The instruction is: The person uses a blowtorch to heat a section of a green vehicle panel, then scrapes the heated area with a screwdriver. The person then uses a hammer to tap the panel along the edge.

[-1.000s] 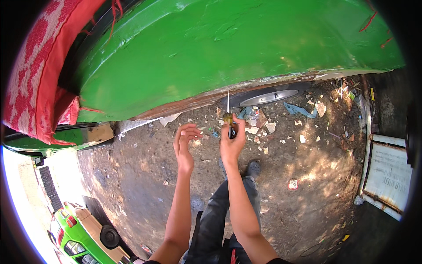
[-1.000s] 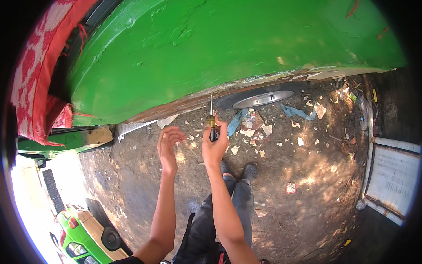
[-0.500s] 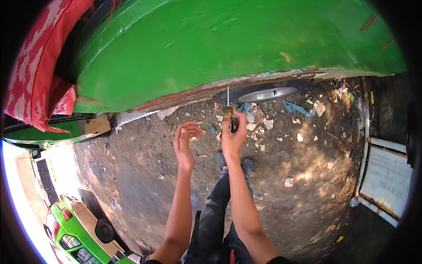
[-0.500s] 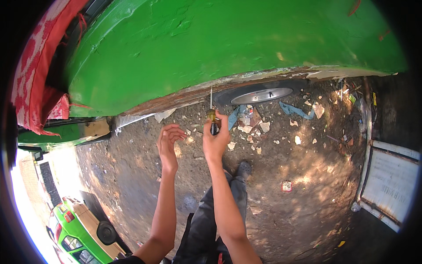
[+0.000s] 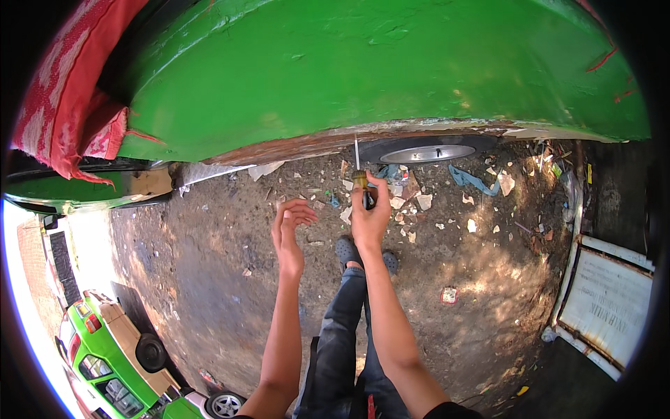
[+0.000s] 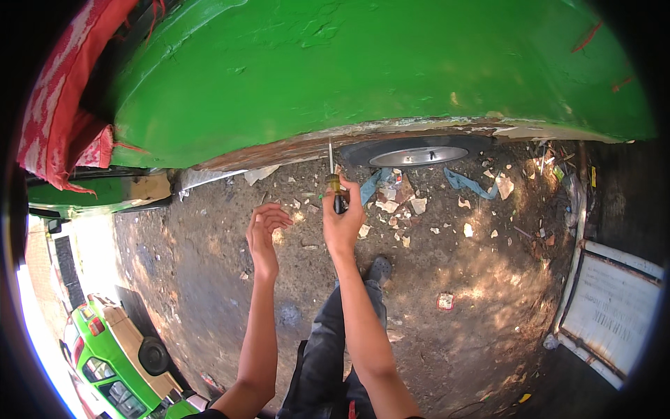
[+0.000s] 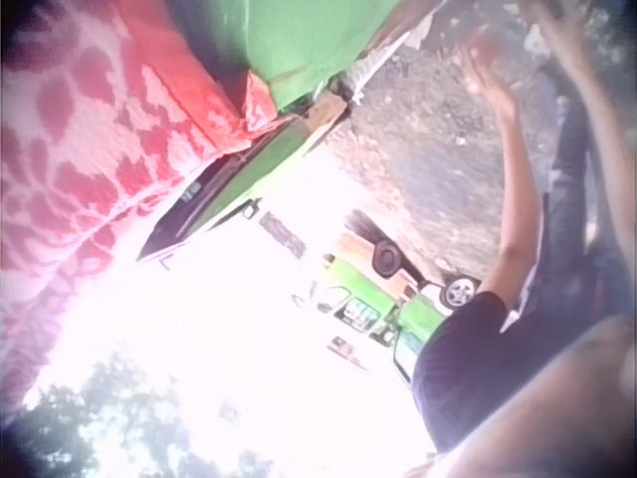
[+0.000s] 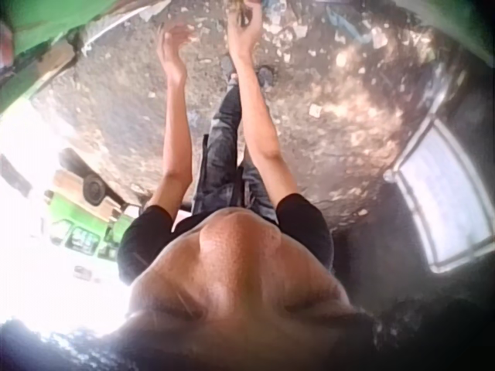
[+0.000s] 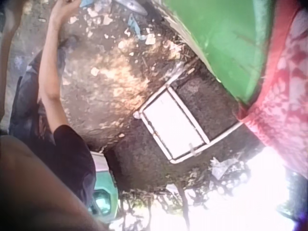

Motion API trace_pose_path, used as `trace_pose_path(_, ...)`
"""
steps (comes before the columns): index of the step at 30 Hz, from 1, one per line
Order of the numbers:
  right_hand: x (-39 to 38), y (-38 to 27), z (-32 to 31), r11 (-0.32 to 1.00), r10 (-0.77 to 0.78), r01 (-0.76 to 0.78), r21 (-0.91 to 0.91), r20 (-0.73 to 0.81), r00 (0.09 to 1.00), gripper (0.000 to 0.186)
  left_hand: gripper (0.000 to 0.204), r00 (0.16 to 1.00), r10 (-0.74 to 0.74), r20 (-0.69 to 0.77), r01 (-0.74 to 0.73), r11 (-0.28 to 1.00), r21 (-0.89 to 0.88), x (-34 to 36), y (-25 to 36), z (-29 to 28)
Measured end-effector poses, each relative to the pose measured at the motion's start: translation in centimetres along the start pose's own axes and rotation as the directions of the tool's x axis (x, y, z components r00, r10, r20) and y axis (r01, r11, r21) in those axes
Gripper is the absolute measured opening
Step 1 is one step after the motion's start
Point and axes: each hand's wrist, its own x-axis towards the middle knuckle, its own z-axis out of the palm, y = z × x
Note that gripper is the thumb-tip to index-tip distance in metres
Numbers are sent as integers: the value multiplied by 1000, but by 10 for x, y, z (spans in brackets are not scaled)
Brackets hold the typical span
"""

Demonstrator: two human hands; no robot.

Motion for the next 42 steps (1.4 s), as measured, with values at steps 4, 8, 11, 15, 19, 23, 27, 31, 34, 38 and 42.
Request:
trace_pose_path(4,0,-5,2,1000,-14,14,-9,-2,1000,25,51,1000,0,-22,0,1000,-14,-3,-2,-1)
trace_pose_path(8,12,9,-12,998,-11,17,59,-96,995,27,51,1000,1,-31,-2,1000,-20,-8,-1,4)
trace_pose_path(11,12,7,-16,995,81,-78,70,-45,996,29,50,999,10,-39,-11,1000,-11,-10,-3,1)
trace_pose_path(15,17,8,-23,999,30,-29,25,-15,999,29,50,999,3,-40,-4,1000,-24,-12,-7,8)
trace_pose_path(19,14,-8,-32,998,47,-40,-56,142,989,28,47,1000,8,-18,-8,1000,9,-15,-6,10)
trace_pose_path(23,10,-8,-50,993,-37,46,-105,92,995,29,48,999,28,-20,-28,999,-33,-18,4,18)
trace_pose_path(27,-16,-19,-76,994,-8,29,-105,192,981,22,50,998,38,-42,-40,998,-52,-32,17,12)
trace_pose_path(31,-66,-56,-97,973,230,-221,-62,236,944,29,47,997,35,-67,-39,998,-50,-60,46,-12)
trace_pose_path(34,-91,-103,-106,968,249,-243,-57,305,919,32,45,995,64,-80,-67,997,-40,-84,79,-34)
trace_pose_path(38,-126,-134,-111,967,247,-203,-155,369,896,35,38,994,60,-92,-64,997,-49,-136,111,-69)
trace_pose_path(42,-149,-156,-104,974,173,-67,-217,519,837,32,38,987,29,-157,-38,998,-56,-187,140,-109)
